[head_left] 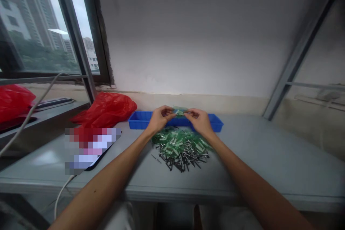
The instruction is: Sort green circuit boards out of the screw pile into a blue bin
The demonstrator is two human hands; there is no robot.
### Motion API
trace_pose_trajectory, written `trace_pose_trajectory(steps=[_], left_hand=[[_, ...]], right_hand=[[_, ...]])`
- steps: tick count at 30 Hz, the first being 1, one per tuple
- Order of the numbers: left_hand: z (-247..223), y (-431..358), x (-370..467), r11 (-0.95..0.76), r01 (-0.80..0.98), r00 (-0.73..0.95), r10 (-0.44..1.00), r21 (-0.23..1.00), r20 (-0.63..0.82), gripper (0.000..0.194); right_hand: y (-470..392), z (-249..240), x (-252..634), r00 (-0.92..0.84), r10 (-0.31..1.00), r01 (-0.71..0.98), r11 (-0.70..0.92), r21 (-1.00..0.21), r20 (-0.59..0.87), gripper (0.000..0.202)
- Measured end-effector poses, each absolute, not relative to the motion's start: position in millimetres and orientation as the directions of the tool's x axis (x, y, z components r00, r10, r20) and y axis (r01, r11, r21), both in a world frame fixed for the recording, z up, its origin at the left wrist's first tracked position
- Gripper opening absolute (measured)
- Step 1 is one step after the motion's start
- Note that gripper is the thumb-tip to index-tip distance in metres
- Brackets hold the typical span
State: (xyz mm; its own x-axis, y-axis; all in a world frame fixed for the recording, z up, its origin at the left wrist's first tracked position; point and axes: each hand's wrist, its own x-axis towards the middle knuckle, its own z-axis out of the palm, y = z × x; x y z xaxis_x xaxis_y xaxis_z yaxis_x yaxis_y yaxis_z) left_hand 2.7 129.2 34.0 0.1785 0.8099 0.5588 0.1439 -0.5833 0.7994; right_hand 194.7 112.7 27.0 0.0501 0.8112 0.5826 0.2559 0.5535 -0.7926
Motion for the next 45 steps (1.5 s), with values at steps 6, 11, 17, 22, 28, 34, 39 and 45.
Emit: trace_pose_trajectory(steps=[6, 11, 17, 22, 28, 34, 39, 45], left_hand=[[29, 138, -3, -0.679, 0.128, 0.174, 0.733, 0.722, 0.658, 0.001], [32, 133, 2, -0.645, 0.098, 0.107, 0.764, 0.758, 0.636, 0.014], [36, 126, 8, -0.442, 0.041, 0.230, 0.877, 0.896, 0.422, 0.020], [34, 132, 3, -0.536, 0.105, 0.245, 0.830, 0.838, 0.501, 0.018], [31, 134, 2, -0.508, 0.081, 0.219, 0.848, 0.857, 0.482, 0.019], [35, 131, 4, -0.537, 0.084, 0.241, 0.828, 0.839, 0.506, 0.015], [32, 135, 0, -0.600, 0.147, 0.201, 0.797, 0.787, 0.570, 0.019], [33, 142, -22, -0.706, 0.541, 0.155, 0.618, 0.457, 0.771, 0.021]], right_hand=[[109, 29, 191, -0.031, 0.943, -0.142, 0.325, -0.935, 0.332, 0.020], [112, 25, 190, -0.017, 0.911, -0.134, 0.406, -0.904, 0.412, 0.026], [114, 22, 192, 0.013, 0.874, -0.085, 0.485, -0.870, 0.486, 0.042], [113, 23, 187, 0.016, 0.898, -0.041, 0.441, -0.897, 0.441, 0.038], [118, 15, 185, 0.005, 0.919, 0.076, 0.393, -0.917, 0.394, 0.020], [121, 16, 189, 0.078, 0.840, 0.135, 0.525, -0.840, 0.538, 0.028], [109, 21, 184, 0.045, 0.770, 0.268, 0.605, -0.750, 0.637, 0.024], [95, 65, 199, 0.316, 0.349, 0.574, 0.670, -0.471, 0.882, 0.025]])
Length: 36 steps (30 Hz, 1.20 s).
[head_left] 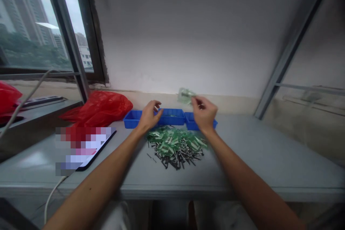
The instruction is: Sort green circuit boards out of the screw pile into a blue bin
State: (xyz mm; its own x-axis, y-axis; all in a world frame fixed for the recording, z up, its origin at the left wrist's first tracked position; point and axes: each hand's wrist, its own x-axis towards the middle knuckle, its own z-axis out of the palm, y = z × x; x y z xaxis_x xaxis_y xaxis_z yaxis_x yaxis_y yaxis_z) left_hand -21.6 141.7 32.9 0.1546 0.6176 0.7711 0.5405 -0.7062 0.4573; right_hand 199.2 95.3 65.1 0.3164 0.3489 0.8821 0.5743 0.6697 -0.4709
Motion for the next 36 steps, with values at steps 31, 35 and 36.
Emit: trace_pose_trajectory(steps=[31, 35, 36], left_hand=[[36, 149, -41, -0.661, 0.731, 0.380, 0.601, 0.170, 0.704, 0.014], [36, 149, -41, -0.661, 0.732, 0.382, 0.601, 0.168, 0.702, 0.013], [36, 148, -41, -0.659, 0.733, 0.384, 0.604, 0.167, 0.699, 0.013]], right_hand=[[162, 39, 163, -0.404, 0.840, 0.861, 0.483, -0.159, 0.363, 0.046], [166, 35, 162, -0.409, 0.824, 0.805, 0.528, -0.269, 0.392, 0.041], [166, 35, 163, -0.400, 0.816, 0.781, 0.542, -0.311, 0.417, 0.036]])
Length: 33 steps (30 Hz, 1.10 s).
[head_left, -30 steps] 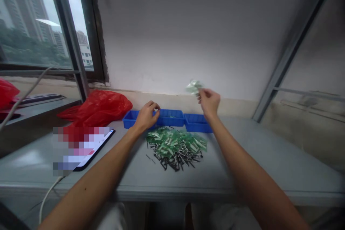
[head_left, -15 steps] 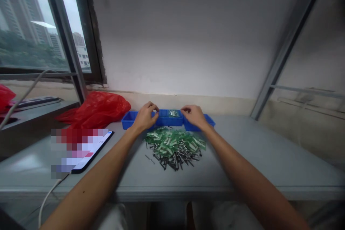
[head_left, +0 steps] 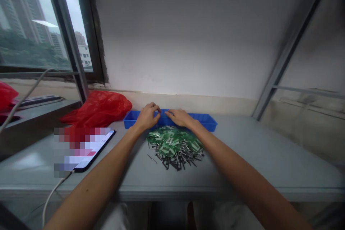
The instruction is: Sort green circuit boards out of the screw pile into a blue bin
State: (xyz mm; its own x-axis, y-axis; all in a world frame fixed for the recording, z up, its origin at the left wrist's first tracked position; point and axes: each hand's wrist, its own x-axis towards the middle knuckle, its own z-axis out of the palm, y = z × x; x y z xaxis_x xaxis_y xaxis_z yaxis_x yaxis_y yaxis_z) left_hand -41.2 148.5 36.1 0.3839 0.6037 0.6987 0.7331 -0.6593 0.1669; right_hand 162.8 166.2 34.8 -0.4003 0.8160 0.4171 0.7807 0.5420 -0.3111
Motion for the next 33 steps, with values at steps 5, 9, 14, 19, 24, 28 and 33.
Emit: trace_pose_trajectory(steps=[5, 9, 14, 19, 24, 28, 33], left_hand=[[35, 148, -41, -0.646, 0.743, 0.375, 0.619, 0.176, 0.690, 0.013], [34, 149, -41, -0.641, 0.744, 0.367, 0.628, 0.188, 0.686, 0.014], [35, 148, -43, -0.639, 0.744, 0.362, 0.633, 0.198, 0.684, 0.015], [37, 147, -44, -0.623, 0.756, 0.343, 0.641, 0.203, 0.687, 0.016], [38, 148, -44, -0.572, 0.793, 0.278, 0.647, 0.211, 0.710, 0.017], [38, 148, -44, -0.571, 0.795, 0.280, 0.642, 0.202, 0.714, 0.015], [38, 150, -43, -0.617, 0.753, 0.282, 0.617, 0.229, 0.735, 0.014]], right_hand=[[163, 34, 166, -0.393, 0.792, 0.725, 0.580, -0.371, 0.467, 0.031], [163, 34, 163, -0.345, 0.787, 0.756, 0.556, -0.345, 0.511, 0.034], [165, 36, 161, -0.385, 0.810, 0.729, 0.561, -0.393, 0.442, 0.036], [145, 50, 154, -0.470, 0.736, 0.675, 0.656, -0.338, 0.488, 0.023], [109, 56, 138, -0.677, 0.613, 0.506, 0.790, -0.347, 0.409, 0.028], [97, 47, 127, -0.714, 0.623, 0.553, 0.781, -0.290, 0.318, 0.027], [104, 44, 131, -0.560, 0.676, 0.563, 0.735, -0.378, 0.480, 0.021]])
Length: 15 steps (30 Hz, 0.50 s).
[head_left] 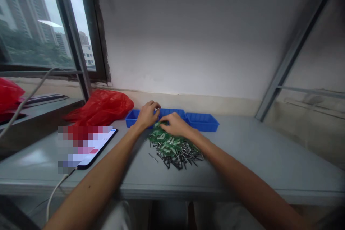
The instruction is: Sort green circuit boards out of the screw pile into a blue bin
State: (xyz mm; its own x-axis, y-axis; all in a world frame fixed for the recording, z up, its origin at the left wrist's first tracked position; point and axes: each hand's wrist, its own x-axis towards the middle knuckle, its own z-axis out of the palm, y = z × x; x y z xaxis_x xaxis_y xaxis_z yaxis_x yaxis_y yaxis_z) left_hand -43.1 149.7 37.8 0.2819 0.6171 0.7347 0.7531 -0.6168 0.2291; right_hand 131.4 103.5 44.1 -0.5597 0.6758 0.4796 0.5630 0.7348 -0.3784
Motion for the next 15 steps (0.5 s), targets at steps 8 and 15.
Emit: trace_pose_trajectory(steps=[8, 15], left_hand=[[47, 139, -23, -0.671, 0.333, 0.232, 0.739, 0.663, 0.632, 0.021], [44, 130, -4, -0.623, 0.174, 0.266, 0.775, 0.762, 0.573, 0.022]], right_hand=[[129, 39, 168, -0.032, 0.905, -0.061, 0.422, -0.905, 0.424, 0.022], [122, 28, 165, -0.125, 0.939, -0.338, 0.262, -0.904, 0.319, 0.023]])
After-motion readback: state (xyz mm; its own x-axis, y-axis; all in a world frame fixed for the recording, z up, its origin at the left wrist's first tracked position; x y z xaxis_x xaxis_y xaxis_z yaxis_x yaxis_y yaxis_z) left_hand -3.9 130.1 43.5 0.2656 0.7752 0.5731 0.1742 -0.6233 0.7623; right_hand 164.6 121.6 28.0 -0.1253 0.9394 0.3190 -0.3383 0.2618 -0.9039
